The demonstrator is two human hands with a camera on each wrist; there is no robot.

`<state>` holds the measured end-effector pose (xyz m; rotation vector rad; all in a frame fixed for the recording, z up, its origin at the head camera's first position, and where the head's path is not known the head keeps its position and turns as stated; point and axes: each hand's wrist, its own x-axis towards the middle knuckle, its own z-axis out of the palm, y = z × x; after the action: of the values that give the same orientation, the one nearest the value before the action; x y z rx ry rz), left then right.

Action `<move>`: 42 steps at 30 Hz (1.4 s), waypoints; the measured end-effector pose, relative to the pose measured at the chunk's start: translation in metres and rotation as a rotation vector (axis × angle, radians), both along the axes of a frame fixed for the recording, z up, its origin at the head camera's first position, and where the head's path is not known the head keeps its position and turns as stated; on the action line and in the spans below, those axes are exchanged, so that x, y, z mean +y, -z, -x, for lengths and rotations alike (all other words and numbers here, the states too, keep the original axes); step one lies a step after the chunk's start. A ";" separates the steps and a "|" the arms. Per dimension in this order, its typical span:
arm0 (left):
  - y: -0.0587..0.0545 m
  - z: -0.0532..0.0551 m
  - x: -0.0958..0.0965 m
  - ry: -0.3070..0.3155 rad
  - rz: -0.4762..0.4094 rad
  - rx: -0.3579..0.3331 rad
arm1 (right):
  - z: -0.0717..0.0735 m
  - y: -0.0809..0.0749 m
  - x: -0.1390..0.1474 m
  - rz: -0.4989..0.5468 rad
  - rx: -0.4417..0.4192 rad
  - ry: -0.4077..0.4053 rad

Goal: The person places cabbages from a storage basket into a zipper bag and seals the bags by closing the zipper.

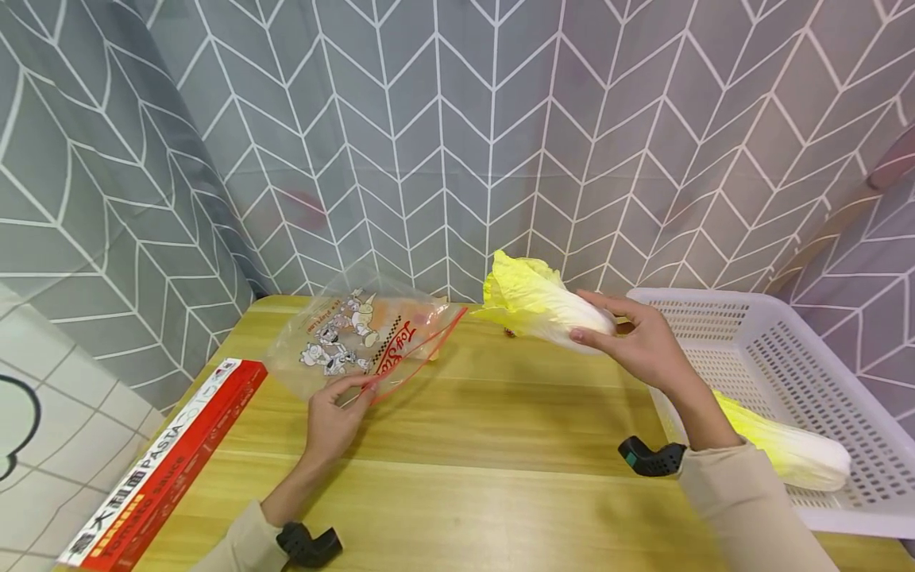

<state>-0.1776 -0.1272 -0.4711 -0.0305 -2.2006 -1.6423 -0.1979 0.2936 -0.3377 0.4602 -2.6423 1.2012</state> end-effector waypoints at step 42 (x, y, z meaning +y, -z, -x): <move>0.004 0.003 0.001 0.003 -0.026 0.058 | -0.010 0.091 -0.094 0.360 -0.216 -0.396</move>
<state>-0.1808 -0.1261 -0.4755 -0.0738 -2.1369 -1.6508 -0.1883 0.1996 -0.4284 0.8520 -2.4856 1.8987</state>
